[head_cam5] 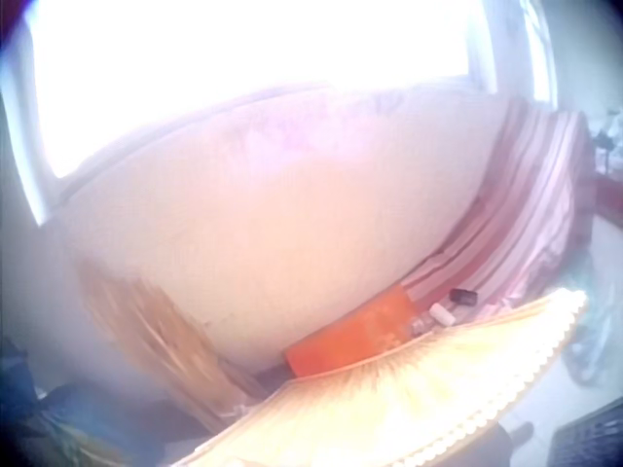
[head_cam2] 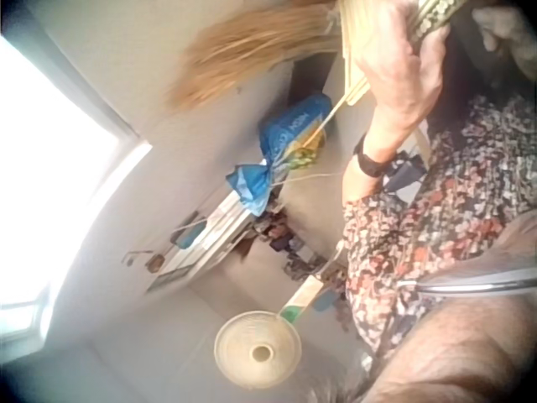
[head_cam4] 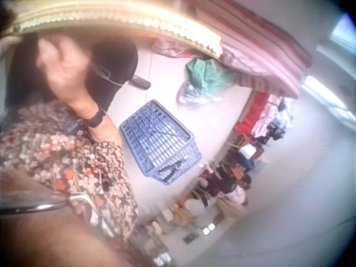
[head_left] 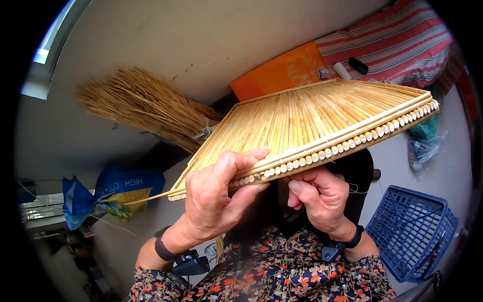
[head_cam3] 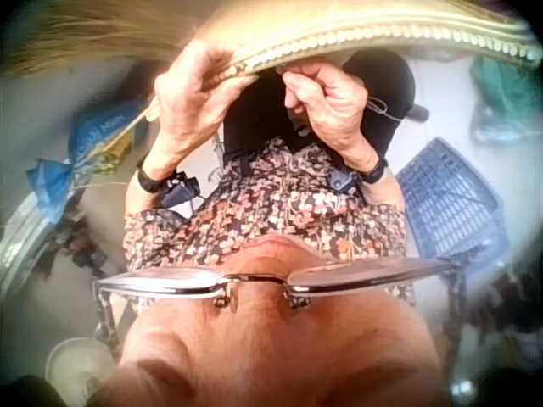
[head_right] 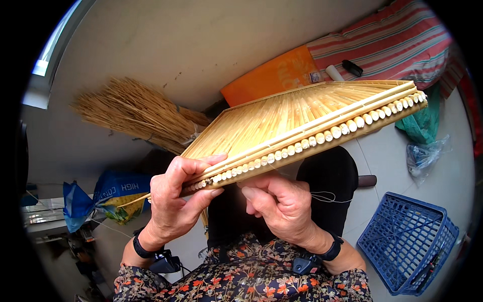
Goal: The person uses a needle and thread to sew along the edge of a bamboo mat, binding the slats to a thin wooden rod. They push the needle through the gaps, pull the thread tight, and move along the mat by hand.
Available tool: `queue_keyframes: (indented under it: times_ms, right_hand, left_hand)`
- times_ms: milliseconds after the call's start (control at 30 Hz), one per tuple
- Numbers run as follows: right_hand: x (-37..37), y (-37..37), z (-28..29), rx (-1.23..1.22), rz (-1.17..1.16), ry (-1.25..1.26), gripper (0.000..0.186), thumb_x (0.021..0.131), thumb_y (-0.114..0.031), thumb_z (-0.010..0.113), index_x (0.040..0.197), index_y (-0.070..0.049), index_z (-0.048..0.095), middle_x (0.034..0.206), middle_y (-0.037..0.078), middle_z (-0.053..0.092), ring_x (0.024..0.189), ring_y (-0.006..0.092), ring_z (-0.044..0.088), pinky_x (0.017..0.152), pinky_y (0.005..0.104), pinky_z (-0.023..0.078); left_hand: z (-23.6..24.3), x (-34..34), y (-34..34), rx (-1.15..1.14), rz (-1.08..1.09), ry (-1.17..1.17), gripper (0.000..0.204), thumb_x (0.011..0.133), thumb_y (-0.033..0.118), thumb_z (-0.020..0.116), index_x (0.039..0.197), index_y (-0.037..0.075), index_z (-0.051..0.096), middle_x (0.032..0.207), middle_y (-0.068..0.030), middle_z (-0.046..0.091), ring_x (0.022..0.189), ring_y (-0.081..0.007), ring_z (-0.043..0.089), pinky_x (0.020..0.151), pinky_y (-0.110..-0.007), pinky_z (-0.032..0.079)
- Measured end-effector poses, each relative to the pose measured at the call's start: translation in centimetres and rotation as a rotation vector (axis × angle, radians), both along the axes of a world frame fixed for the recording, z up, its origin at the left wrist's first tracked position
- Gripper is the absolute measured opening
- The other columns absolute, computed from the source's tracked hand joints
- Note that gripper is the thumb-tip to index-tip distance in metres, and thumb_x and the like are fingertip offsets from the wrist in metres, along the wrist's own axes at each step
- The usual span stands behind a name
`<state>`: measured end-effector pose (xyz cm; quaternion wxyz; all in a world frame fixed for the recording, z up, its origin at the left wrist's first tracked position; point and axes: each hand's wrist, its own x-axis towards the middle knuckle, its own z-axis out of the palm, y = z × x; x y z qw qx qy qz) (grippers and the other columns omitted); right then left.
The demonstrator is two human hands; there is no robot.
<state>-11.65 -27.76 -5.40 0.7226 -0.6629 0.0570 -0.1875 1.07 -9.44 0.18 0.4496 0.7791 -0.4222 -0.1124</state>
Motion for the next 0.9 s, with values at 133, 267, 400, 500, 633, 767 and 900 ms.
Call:
queue_keyframes:
  times_ms: [133, 267, 400, 500, 633, 767, 900]
  right_hand:
    - [0.2, 0.1, -0.4, 0.028, 0.033, -0.006, 0.016, 0.106, -0.006, 0.066, 0.108, 0.007, 0.074, 0.078, 0.007, 0.073, 0.061, 0.0106, 0.067, 0.055, 0.0236, 0.054]
    - [0.1, 0.3, -0.7, 0.087, 0.033, 0.006, 0.015, 0.108, -0.009, 0.07, 0.111, 0.002, 0.078, 0.077, 0.004, 0.074, 0.065, 0.0088, 0.07, 0.058, 0.0236, 0.058]
    - [0.1, 0.3, -0.8, 0.095, 0.036, 0.016, 0.016, 0.108, -0.012, 0.07, 0.112, 0.002, 0.079, 0.078, 0.004, 0.074, 0.066, 0.009, 0.071, 0.058, 0.0236, 0.059]
    - [0.0, 0.5, -0.9, 0.134, 0.033, 0.036, 0.018, 0.108, -0.013, 0.07, 0.112, 0.002, 0.079, 0.079, 0.005, 0.075, 0.067, 0.0094, 0.072, 0.059, 0.0235, 0.059]
    - [-0.2, 0.3, -1.3, 0.149, 0.051, 0.033, 0.018, 0.109, -0.013, 0.07, 0.113, 0.004, 0.078, 0.082, 0.005, 0.075, 0.068, 0.0106, 0.073, 0.059, 0.0237, 0.06]
    - [-0.3, 0.4, -1.4, 0.158, 0.057, 0.028, 0.018, 0.109, -0.012, 0.069, 0.114, 0.004, 0.076, 0.083, 0.007, 0.075, 0.069, 0.0119, 0.073, 0.059, 0.0243, 0.06]
    - [-0.4, 0.4, -1.5, 0.162, 0.069, 0.038, 0.019, 0.109, -0.013, 0.069, 0.115, 0.004, 0.075, 0.083, 0.008, 0.075, 0.07, 0.0127, 0.074, 0.06, 0.0248, 0.06]
  left_hand:
    - [-0.1, 0.1, 0.2, -0.001, -0.012, -0.025, 0.035, 0.086, -0.008, 0.084, 0.113, -0.005, 0.061, 0.13, -0.0239, 0.077, 0.113, -0.0265, 0.079, 0.093, -0.033, 0.065]
    - [-0.3, 0.1, 0.2, -0.019, -0.023, -0.056, 0.035, 0.085, -0.007, 0.085, 0.111, -0.003, 0.062, 0.129, -0.0243, 0.077, 0.109, -0.0266, 0.08, 0.09, -0.033, 0.066]
    - [-0.5, 0.0, 0.3, -0.033, -0.017, -0.058, 0.033, 0.085, -0.007, 0.084, 0.11, -0.003, 0.062, 0.128, -0.0246, 0.077, 0.109, -0.0269, 0.081, 0.09, -0.033, 0.066]
    - [-0.9, -0.1, 0.4, -0.041, -0.015, -0.081, 0.032, 0.086, -0.007, 0.083, 0.11, -0.004, 0.062, 0.129, -0.0252, 0.077, 0.109, -0.027, 0.081, 0.089, -0.034, 0.066]
    - [-0.9, -0.6, 0.5, -0.034, -0.001, -0.079, 0.032, 0.086, -0.008, 0.082, 0.11, -0.004, 0.062, 0.13, -0.0255, 0.077, 0.107, -0.0273, 0.081, 0.088, -0.034, 0.067]
    - [-1.1, -0.8, 0.5, -0.054, 0.001, -0.121, 0.033, 0.085, -0.008, 0.083, 0.111, -0.004, 0.063, 0.129, -0.0259, 0.076, 0.106, -0.0289, 0.082, 0.088, -0.034, 0.067]
    - [-1.6, -1.2, 0.5, -0.068, 0.011, -0.139, 0.033, 0.084, -0.008, 0.083, 0.111, -0.004, 0.063, 0.129, -0.026, 0.077, 0.105, -0.0303, 0.082, 0.087, -0.035, 0.067]
